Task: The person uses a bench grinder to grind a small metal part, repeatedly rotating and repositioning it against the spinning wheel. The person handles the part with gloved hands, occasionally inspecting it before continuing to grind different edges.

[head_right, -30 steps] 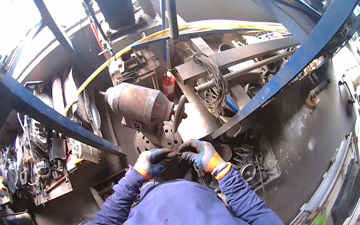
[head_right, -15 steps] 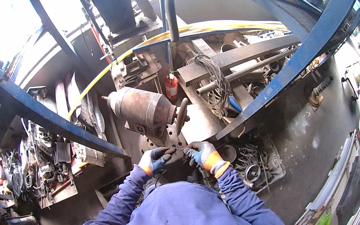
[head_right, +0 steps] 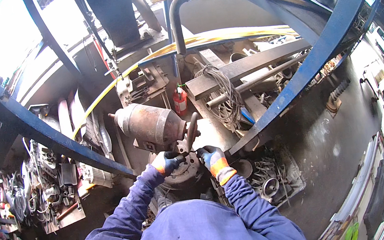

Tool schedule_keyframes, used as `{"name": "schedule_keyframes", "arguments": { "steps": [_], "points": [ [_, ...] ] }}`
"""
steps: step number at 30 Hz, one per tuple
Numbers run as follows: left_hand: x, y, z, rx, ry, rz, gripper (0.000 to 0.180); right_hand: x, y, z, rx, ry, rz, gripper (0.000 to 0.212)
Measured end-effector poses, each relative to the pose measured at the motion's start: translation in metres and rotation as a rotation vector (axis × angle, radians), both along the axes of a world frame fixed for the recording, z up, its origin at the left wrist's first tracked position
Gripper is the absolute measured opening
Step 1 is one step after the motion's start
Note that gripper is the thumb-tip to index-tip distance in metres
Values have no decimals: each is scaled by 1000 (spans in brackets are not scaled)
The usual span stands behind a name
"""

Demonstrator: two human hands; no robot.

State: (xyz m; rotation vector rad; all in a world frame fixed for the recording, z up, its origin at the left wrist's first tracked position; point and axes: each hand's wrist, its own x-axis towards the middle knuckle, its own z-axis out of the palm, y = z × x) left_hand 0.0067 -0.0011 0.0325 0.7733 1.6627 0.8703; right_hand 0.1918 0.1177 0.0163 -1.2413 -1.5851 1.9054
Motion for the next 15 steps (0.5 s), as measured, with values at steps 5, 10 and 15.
{"name": "schedule_keyframes", "arguments": {
  "steps": [5,10,15],
  "points": [
    [1,2,31,-34,4,-9,32,-3,-1,4,-36,14,-13,18],
    [-1,-2,21,63,45,-29,32,2,2,-8,137,0,91,18],
    [-2,-14,18,181,-51,0,35,-2,-5,-8,279,-51,116,14]
  ]
}}
